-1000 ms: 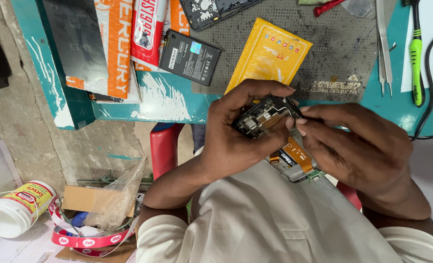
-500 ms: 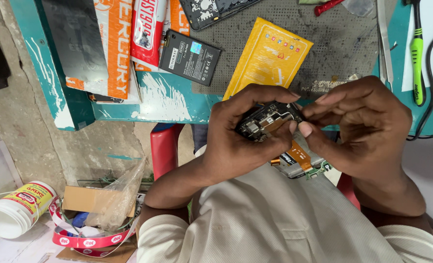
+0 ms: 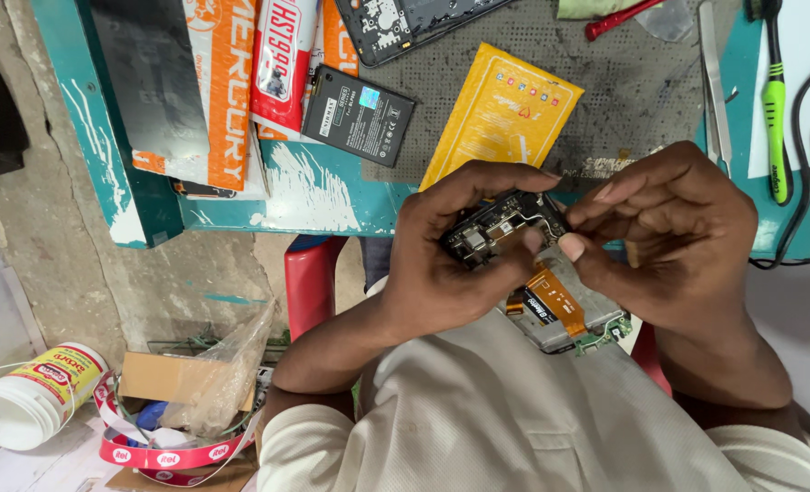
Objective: The person sits at a repair workbench handling a disassembled smartphone. They hold the phone chassis and motherboard, reposition small internal components with their fingers, flip the assembly over, and use tweezers to work on the board near the battery compartment.
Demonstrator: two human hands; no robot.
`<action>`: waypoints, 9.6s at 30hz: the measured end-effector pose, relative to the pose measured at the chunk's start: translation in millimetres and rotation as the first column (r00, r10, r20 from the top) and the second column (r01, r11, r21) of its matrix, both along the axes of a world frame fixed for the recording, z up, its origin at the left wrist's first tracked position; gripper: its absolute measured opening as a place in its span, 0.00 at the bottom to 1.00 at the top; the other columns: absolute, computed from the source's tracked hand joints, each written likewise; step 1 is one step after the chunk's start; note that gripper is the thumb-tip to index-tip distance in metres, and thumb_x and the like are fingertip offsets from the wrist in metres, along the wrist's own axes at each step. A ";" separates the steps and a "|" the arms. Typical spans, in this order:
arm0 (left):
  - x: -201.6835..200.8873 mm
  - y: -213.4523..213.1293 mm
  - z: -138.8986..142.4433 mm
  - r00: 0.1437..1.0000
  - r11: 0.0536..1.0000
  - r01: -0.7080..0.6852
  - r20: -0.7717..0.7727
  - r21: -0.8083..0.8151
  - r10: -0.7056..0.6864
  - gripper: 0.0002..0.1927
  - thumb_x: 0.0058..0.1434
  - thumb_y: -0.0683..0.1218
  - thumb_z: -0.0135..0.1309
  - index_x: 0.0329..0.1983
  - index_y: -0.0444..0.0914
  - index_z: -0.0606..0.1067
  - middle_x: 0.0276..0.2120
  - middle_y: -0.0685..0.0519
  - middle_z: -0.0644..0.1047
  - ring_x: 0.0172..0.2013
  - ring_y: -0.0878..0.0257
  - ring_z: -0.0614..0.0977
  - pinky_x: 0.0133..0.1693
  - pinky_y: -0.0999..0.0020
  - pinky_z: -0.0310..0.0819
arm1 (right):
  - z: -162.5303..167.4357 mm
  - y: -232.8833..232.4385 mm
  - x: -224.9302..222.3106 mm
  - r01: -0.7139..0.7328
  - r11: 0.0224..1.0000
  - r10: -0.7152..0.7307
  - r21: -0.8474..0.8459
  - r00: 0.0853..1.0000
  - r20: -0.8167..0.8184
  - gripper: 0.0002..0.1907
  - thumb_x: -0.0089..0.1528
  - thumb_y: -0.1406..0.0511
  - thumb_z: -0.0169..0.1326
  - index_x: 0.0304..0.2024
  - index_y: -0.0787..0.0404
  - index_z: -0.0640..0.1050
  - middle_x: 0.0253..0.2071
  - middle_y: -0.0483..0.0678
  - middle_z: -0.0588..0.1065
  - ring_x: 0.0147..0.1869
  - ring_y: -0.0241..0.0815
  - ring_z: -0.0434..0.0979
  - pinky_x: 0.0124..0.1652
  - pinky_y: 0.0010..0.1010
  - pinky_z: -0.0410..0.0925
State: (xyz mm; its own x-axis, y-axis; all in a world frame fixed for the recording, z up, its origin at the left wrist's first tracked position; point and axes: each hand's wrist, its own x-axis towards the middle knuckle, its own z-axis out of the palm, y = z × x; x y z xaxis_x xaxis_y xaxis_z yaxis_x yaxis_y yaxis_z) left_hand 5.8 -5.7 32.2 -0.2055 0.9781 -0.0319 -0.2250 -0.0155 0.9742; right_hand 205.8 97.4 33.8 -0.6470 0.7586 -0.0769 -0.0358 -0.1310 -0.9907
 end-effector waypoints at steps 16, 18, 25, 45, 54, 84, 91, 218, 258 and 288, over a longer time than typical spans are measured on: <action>1.2 -1.5 5.6 0.991 0.997 -0.030 -0.130 0.069 0.039 0.14 0.71 0.33 0.49 0.59 0.33 0.74 0.50 0.48 0.82 0.47 0.67 0.86 0.51 0.76 0.81 | 11.0 1.4 -14.5 -0.007 0.994 -0.004 0.108 0.995 0.101 0.14 0.63 0.79 0.61 0.50 0.74 0.74 0.43 0.54 0.79 0.45 0.34 0.83 0.46 0.20 0.77; 2.0 -1.9 4.9 0.988 0.997 -0.031 -0.150 0.073 0.042 0.15 0.70 0.33 0.49 0.58 0.33 0.74 0.50 0.48 0.82 0.47 0.67 0.86 0.52 0.75 0.81 | 13.1 2.5 -16.7 -0.013 0.985 -0.010 0.175 0.992 0.130 0.11 0.63 0.79 0.62 0.47 0.75 0.76 0.42 0.54 0.80 0.42 0.35 0.83 0.44 0.20 0.78; 1.6 -2.4 5.0 0.992 1.000 -0.016 -0.125 0.010 0.017 0.16 0.69 0.33 0.50 0.59 0.33 0.75 0.44 0.50 0.83 0.38 0.70 0.84 0.43 0.77 0.80 | 22.3 4.8 -21.8 0.002 0.959 -0.062 0.282 0.977 0.205 0.13 0.55 0.79 0.62 0.42 0.74 0.78 0.38 0.56 0.80 0.37 0.34 0.82 0.34 0.19 0.72; 1.2 -0.9 7.9 0.987 1.000 0.003 -0.164 0.002 -0.002 0.18 0.68 0.33 0.49 0.61 0.34 0.75 0.44 0.50 0.83 0.36 0.72 0.84 0.42 0.78 0.80 | 29.6 8.5 -24.5 -0.009 0.929 -0.129 0.371 0.930 0.344 0.10 0.52 0.76 0.67 0.36 0.66 0.82 0.33 0.49 0.80 0.21 0.22 0.64 0.22 0.17 0.50; -0.8 -3.4 6.8 0.958 1.000 0.019 -0.287 0.018 -0.013 0.21 0.64 0.35 0.52 0.62 0.36 0.76 0.38 0.50 0.84 0.32 0.76 0.82 0.39 0.79 0.80 | 35.7 11.1 -21.6 -0.133 0.910 -0.026 0.393 0.928 0.372 0.10 0.53 0.76 0.68 0.36 0.68 0.80 0.33 0.49 0.80 0.33 0.31 0.81 0.33 0.19 0.71; -33.4 -6.1 -7.6 0.926 0.922 0.350 -0.085 -0.167 -0.368 0.21 0.64 0.35 0.54 0.61 0.39 0.78 0.30 0.57 0.79 0.30 0.77 0.75 0.34 0.77 0.72 | 6.3 -16.5 0.1 -0.107 0.992 0.087 0.066 0.966 0.245 0.14 0.60 0.78 0.64 0.47 0.73 0.79 0.41 0.53 0.81 0.43 0.36 0.84 0.43 0.27 0.80; -36.0 3.8 0.3 0.884 0.915 0.363 -0.245 -0.175 -0.397 0.19 0.63 0.37 0.56 0.58 0.41 0.80 0.27 0.57 0.80 0.25 0.76 0.76 0.29 0.77 0.72 | 4.8 -19.3 1.8 -0.063 0.997 0.053 0.036 0.974 0.220 0.13 0.59 0.79 0.64 0.46 0.73 0.79 0.42 0.53 0.81 0.40 0.35 0.83 0.46 0.27 0.79; 26.2 -21.1 -22.7 0.999 0.987 -0.026 0.039 -0.160 0.033 0.13 0.60 0.37 0.66 0.49 0.33 0.80 0.39 0.55 0.83 0.36 0.78 0.78 0.42 0.79 0.77 | 12.4 -9.7 -2.3 -0.077 0.920 -0.030 0.385 0.964 0.264 0.14 0.55 0.79 0.65 0.43 0.68 0.80 0.39 0.53 0.80 0.40 0.38 0.83 0.40 0.23 0.74; 33.0 -7.4 -26.1 0.997 0.976 0.055 0.059 -0.212 -0.043 0.14 0.57 0.38 0.67 0.41 0.34 0.73 0.31 0.61 0.75 0.34 0.79 0.72 0.37 0.80 0.68 | 34.5 59.7 -9.8 -0.603 0.768 0.456 0.217 0.753 0.475 0.08 0.56 0.67 0.68 0.35 0.62 0.81 0.35 0.44 0.82 0.38 0.34 0.83 0.39 0.23 0.78; 28.5 -9.8 3.8 0.954 0.997 0.061 -0.291 -0.050 -0.072 0.12 0.56 0.37 0.66 0.39 0.36 0.74 0.32 0.52 0.79 0.29 0.67 0.82 0.33 0.73 0.76 | 43.6 21.2 4.0 -0.404 0.666 0.155 0.627 0.897 0.413 0.08 0.53 0.71 0.69 0.33 0.62 0.81 0.34 0.46 0.80 0.29 0.34 0.78 0.23 0.22 0.68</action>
